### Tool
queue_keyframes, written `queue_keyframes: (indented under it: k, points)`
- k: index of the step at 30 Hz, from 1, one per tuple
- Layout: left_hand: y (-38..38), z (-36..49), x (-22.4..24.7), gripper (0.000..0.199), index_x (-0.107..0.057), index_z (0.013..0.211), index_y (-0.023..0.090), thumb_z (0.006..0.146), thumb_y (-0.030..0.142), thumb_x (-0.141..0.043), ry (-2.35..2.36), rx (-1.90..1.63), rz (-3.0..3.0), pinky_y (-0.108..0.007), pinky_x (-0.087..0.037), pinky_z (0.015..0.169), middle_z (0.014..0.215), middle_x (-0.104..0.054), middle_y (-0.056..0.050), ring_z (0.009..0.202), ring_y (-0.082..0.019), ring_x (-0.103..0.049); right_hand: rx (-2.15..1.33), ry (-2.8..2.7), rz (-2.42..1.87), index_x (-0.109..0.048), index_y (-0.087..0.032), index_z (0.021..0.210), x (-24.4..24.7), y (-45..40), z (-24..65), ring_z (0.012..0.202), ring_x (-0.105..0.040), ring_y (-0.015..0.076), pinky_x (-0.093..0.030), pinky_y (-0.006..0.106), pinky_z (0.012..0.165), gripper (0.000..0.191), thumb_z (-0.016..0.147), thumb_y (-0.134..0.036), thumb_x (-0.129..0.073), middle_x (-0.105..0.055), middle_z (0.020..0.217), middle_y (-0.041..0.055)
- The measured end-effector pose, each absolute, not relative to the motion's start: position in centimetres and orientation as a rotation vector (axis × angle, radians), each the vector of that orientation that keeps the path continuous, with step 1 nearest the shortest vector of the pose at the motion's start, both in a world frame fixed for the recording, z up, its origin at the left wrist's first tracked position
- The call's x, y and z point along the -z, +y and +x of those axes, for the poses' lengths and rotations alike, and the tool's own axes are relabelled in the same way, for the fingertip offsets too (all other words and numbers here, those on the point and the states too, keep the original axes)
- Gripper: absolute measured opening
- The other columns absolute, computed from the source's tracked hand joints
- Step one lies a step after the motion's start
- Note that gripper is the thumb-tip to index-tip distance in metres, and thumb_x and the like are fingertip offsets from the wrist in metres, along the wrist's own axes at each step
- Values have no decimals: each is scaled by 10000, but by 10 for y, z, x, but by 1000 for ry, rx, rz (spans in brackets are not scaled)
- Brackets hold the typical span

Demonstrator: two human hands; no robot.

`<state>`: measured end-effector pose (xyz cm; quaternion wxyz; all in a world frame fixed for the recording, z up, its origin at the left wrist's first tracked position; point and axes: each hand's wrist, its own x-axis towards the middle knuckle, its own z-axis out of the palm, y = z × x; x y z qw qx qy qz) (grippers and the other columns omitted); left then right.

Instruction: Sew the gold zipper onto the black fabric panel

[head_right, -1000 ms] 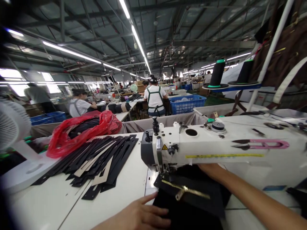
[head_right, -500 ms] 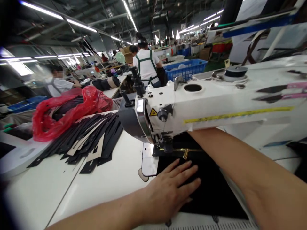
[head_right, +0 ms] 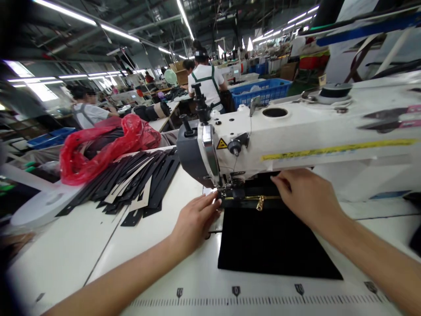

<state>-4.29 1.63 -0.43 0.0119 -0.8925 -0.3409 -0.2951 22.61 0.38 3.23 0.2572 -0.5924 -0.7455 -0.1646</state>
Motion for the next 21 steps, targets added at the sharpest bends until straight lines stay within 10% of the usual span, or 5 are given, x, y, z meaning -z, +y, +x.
queue_keyframes:
  k: [21]
  points:
    - [27,-34,12,220,-639,920,102,917,131,-420,-893,815,-2710,-404,-525,868,990,-678,-158,960,-236,-648,231,-2334,-1218,-632,-85,1050,7,7,148,1021,-594,230,-488,386,910,305,834,-65,-417,-647,1087,124]
